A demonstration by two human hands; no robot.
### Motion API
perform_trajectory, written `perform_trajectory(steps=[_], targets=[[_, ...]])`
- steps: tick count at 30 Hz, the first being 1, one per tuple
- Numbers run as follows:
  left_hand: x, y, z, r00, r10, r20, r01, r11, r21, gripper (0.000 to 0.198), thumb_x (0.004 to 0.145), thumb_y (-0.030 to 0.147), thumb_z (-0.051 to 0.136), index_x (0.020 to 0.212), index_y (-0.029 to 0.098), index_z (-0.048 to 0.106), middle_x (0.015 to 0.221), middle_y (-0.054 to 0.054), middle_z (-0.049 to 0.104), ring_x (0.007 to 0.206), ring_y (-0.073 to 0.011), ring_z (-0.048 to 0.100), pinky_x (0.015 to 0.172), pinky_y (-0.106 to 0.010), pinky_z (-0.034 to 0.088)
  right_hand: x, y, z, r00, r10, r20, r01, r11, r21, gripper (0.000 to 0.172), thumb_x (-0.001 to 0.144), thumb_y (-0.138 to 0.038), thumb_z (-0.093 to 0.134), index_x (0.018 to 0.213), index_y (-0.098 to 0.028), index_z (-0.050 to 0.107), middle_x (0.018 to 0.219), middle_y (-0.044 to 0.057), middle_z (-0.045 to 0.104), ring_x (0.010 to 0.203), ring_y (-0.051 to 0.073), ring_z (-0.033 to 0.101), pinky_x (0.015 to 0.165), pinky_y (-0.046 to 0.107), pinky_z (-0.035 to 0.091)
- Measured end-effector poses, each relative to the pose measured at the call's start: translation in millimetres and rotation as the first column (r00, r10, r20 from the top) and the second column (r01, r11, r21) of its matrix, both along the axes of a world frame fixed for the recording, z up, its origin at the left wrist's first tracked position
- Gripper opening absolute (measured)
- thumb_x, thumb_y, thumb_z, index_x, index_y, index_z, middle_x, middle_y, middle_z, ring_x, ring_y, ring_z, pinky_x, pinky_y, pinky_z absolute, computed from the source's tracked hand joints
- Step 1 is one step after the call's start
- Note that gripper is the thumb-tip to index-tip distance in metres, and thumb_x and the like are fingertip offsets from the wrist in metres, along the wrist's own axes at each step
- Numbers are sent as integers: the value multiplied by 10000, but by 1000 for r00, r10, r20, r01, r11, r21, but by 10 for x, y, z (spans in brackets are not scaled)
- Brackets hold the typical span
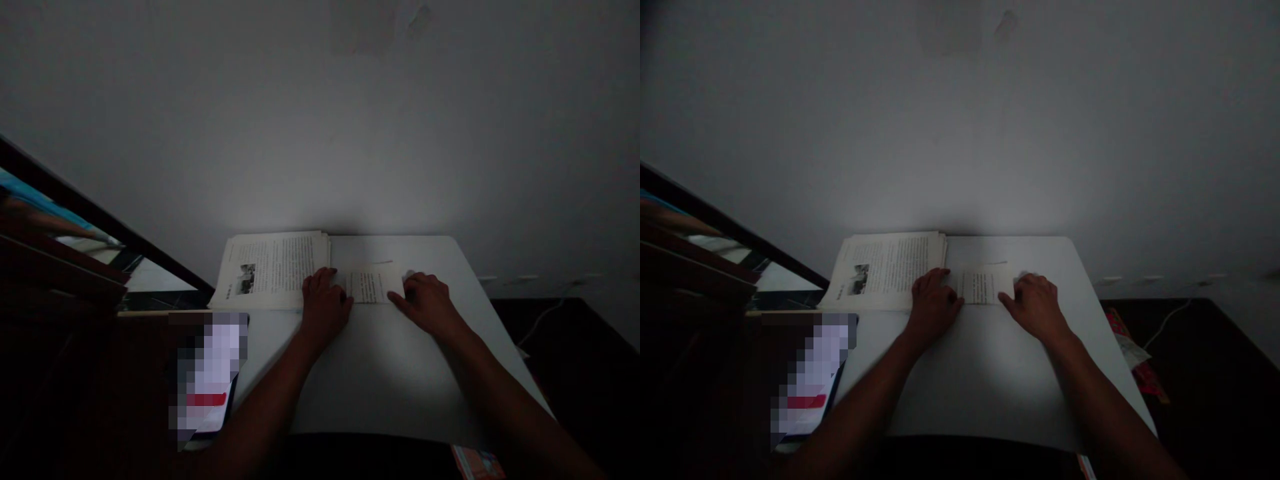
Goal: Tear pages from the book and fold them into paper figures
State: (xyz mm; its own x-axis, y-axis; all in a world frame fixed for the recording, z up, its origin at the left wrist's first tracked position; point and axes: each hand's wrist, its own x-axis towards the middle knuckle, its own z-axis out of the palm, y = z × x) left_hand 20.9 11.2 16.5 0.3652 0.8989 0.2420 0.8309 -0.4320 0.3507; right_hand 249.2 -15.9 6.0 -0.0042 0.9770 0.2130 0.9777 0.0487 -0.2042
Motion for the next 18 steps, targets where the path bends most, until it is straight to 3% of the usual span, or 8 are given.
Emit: perform_trajectory(steps=[3, 5, 8, 12, 18], targets=[[5, 4, -6, 1000, 8, -11, -8, 1000, 2, 147, 760, 319, 637, 719, 179, 656, 1324, -100, 478, 1294, -277, 325, 1056, -492, 215, -55, -30, 48, 997, -59, -58, 67, 985, 157, 492, 744, -524, 591, 1048, -137, 576, 993, 139, 601, 899, 308, 541, 791, 468, 404], [8, 8, -16, 1000, 13, -7, -13, 1000, 4, 147, 756, 318, 640, 710, 179, 660, 1334, -102, 469, 1300, -281, 316, 1057, -496, 214, -108, -51, 93, 997, -12, -80, 34, 961, 276, 552, 739, -473, 625, 1157, -128, 520, 1090, 162, 573, 987, 321, 517, 843, 479, 396], [10, 11, -29, 1000, 12, 6, -12, 1000, 3, 147, 751, 312, 646, 697, 176, 662, 1346, -114, 457, 1305, -289, 310, 1054, -506, 219, -202, -72, 124, 978, 194, -75, -155, 920, 360, 351, 782, -356, 620, 1074, -167, 581, 1071, 127, 590, 1024, 282, 519, 899, 458, 385], [6, 16, -46, 1000, -6, 18, 6, 1000, 18, 138, 752, 291, 645, 702, 163, 658, 1340, -134, 461, 1302, -300, 318, 1051, -515, 230, -317, -65, 70, 900, 431, -62, -397, 871, 289, 207, 790, -287, 628, 974, -193, 638, 989, 81, 633, 966, 240, 557, 887, 444, 405], [19, 40, -10, 994, -35, 101, 32, 999, 31, 117, 754, 259, 645, 710, 152, 663, 1326, -141, 473, 1295, -310, 334, 1058, -512, 239, -398, -22, 22, 865, 496, -75, -447, 830, 334, 172, 797, -280, 622, 940, -192, 658, 939, 80, 650, 932, 227, 579, 853, 437, 434]])
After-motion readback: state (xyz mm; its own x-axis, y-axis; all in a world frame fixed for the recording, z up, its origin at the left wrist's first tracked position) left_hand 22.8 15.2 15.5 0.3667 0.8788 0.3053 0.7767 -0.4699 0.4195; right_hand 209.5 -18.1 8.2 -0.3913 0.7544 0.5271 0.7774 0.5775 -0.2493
